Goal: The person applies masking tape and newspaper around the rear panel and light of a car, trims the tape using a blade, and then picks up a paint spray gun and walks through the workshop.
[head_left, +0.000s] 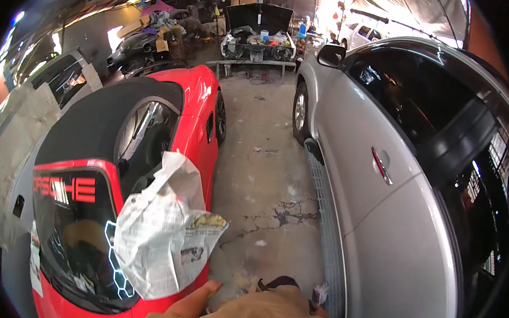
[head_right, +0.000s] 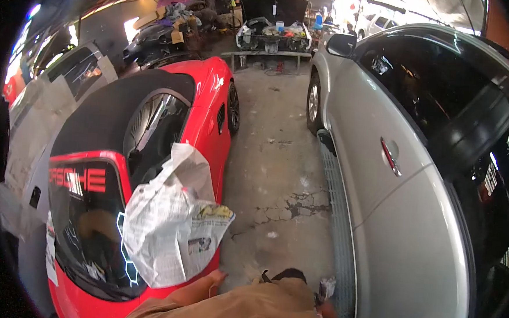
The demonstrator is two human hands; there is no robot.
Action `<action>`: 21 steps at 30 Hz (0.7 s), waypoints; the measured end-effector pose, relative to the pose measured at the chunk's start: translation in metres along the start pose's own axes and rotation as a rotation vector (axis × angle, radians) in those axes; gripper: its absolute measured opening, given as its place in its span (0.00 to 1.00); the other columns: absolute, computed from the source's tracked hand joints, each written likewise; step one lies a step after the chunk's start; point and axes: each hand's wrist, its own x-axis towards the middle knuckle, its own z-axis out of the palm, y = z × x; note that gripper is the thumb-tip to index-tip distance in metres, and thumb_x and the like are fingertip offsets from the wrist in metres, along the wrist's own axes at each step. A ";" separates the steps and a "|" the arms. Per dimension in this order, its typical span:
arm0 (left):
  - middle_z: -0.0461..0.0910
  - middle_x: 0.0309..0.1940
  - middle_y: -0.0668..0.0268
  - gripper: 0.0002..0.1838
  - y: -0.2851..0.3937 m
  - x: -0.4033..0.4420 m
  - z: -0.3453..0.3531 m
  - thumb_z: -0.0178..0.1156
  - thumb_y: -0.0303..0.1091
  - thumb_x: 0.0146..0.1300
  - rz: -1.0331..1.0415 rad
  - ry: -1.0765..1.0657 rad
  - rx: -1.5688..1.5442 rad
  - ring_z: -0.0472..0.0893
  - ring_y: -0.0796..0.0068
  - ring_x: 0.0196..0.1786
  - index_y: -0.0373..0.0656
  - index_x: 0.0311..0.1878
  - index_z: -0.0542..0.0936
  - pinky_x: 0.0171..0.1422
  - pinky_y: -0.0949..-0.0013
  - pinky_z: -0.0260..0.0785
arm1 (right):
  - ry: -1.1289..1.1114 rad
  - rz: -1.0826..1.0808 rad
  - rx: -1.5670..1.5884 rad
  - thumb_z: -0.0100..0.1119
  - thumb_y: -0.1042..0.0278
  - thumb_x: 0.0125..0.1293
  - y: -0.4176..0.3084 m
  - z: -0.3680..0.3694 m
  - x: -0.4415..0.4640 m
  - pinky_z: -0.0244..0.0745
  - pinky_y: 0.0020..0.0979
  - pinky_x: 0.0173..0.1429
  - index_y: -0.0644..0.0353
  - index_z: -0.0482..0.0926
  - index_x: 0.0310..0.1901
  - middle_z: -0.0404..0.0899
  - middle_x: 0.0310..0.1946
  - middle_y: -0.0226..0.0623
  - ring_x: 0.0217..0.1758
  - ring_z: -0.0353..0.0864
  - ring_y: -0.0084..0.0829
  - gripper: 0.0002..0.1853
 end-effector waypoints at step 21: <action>0.82 0.59 0.42 0.35 -0.178 0.387 -0.387 0.40 0.60 0.78 -0.479 0.317 -0.681 0.78 0.38 0.65 0.37 0.54 0.86 0.71 0.46 0.68 | -0.008 -0.283 -0.308 0.70 0.60 0.67 -0.536 -0.213 0.638 0.78 0.47 0.26 0.64 0.81 0.53 0.85 0.33 0.50 0.24 0.85 0.46 0.19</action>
